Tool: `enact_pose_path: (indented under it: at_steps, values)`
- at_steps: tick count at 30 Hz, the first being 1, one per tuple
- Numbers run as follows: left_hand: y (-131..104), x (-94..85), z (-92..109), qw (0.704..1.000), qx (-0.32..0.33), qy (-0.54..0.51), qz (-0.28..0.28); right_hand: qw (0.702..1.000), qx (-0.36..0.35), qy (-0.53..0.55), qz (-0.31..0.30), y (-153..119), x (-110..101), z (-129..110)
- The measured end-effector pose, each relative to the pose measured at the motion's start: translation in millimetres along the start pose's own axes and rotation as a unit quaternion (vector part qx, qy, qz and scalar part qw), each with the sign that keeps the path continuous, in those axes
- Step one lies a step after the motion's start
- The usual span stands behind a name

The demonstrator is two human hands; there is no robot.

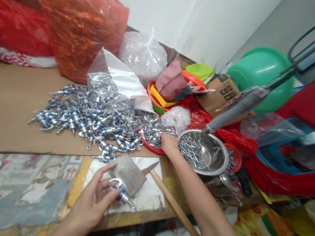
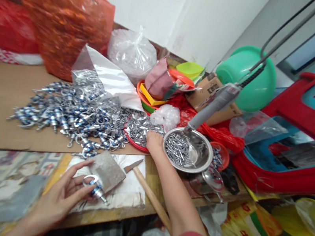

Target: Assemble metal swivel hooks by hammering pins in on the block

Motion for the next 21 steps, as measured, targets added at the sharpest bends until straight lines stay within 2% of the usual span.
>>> enact_pose_path:
  at_steps: [4,6,8,10,12,15,21]
  values:
    - [4.3,-4.1,0.2,1.0,0.022,-0.014,0.009,0.998,-0.031,0.049,0.021,-11.9,-17.4,-3.4]
    - [6.4,-5.9,-0.6,0.999,0.025,-0.021,0.01,0.993,-0.066,0.092,0.019,-32.6,-24.3,-14.7]
    - [7.9,-7.0,-2.1,0.999,0.021,-0.034,0.012,0.984,-0.113,0.139,-0.009,-62.1,-25.6,-33.2]
    - [8.8,-7.4,-3.3,0.999,0.015,-0.048,0.015,0.963,-0.179,0.194,-0.057,-94.0,-22.4,-55.6]
    - [9.2,-7.0,-3.4,0.998,0.012,-0.057,0.016,0.926,-0.264,0.255,-0.085,-120.4,-20.2,-76.6]
    - [8.8,-5.2,-1.6,0.998,0.013,-0.062,0.016,0.901,-0.332,0.277,-0.036,-136.7,-19.7,-90.6]
    - [6.2,-3.0,-0.1,0.996,0.007,-0.09,0.019,0.87,-0.404,0.259,0.113,-151.0,-24.3,-90.9]
Point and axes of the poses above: each hand's wrist, its own y-axis towards the middle knuckle, its own x-axis out of the palm, z = x × y, the point moved 5 cm from there along y, towards the middle knuckle, and after that the axes turned 6 degrees about -y, right-handed, at the moved point
